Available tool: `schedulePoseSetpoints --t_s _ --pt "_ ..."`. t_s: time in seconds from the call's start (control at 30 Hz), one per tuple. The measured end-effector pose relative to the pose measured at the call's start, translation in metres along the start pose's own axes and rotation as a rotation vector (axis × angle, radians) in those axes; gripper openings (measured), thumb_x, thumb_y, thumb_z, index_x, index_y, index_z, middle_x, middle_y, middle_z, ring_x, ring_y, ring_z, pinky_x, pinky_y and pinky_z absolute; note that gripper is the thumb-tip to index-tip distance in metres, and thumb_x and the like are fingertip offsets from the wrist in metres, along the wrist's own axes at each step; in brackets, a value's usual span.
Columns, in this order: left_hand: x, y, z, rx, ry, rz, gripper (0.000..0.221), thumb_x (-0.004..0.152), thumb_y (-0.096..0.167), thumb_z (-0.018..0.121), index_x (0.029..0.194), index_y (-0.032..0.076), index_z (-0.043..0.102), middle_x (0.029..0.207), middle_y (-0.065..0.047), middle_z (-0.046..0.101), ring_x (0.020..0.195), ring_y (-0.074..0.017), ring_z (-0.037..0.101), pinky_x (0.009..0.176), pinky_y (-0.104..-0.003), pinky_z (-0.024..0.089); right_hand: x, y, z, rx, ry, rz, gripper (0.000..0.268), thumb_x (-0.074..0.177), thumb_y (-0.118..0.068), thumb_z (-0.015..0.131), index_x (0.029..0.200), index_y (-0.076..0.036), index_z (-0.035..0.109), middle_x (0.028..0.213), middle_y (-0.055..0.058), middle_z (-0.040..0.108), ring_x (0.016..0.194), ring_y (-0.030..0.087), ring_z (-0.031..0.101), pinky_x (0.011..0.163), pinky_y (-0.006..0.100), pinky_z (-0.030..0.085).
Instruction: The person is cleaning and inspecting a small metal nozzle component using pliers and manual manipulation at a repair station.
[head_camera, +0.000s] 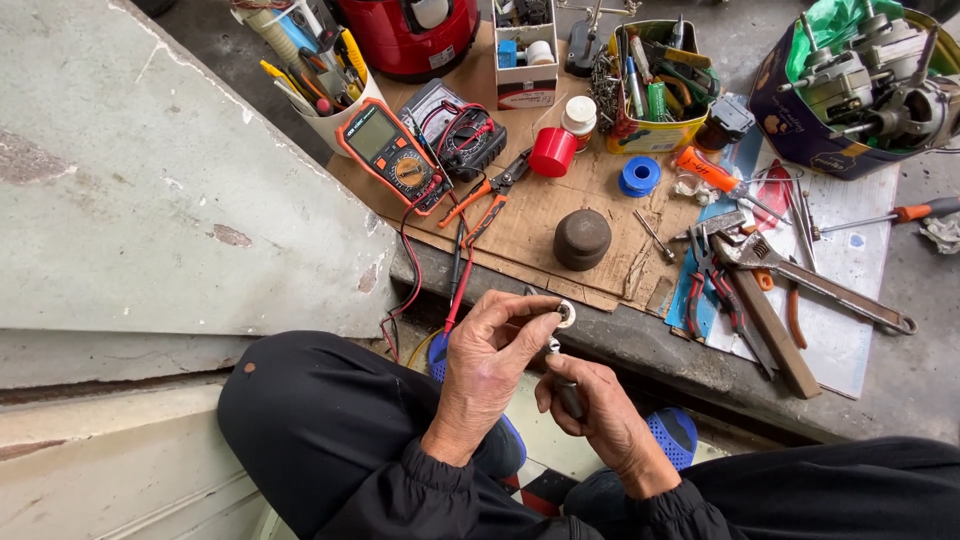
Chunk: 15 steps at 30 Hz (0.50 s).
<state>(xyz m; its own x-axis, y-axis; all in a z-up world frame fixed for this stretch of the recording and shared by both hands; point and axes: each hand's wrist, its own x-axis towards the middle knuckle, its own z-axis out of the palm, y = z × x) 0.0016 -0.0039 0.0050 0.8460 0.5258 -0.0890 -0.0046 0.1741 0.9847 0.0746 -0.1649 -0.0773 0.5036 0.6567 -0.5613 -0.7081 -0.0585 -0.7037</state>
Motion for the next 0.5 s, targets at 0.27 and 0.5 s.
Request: schedulePoseSetpoints --t_s 0.27,0.5 --pt "0.0006 0.0013 0.0025 0.082 0.029 0.023 0.015 0.100 0.009 0.077 0.111 0.002 0.085 0.103 0.001 0.067 0.084 -0.0091 0.068 0.073 -0.022 0.062 0.0017 0.0017 0.0024 -0.045 0.005 0.007 0.047 0.106 -0.033 0.062 0.083 0.006 0.076 0.065 0.018 0.069 0.041 0.013 0.038 0.038 0.029 0.023" --pt "0.0021 -0.0028 0.0044 0.036 0.005 0.025 0.019 0.104 0.006 0.073 0.119 0.002 0.084 0.104 0.000 0.066 0.084 -0.0080 0.065 0.074 -0.021 0.057 0.0013 0.0023 0.0047 0.036 -0.024 0.021 0.050 0.109 -0.034 0.058 0.081 0.005 0.072 0.066 0.017 0.070 0.040 0.012 0.039 0.038 0.028 0.025"
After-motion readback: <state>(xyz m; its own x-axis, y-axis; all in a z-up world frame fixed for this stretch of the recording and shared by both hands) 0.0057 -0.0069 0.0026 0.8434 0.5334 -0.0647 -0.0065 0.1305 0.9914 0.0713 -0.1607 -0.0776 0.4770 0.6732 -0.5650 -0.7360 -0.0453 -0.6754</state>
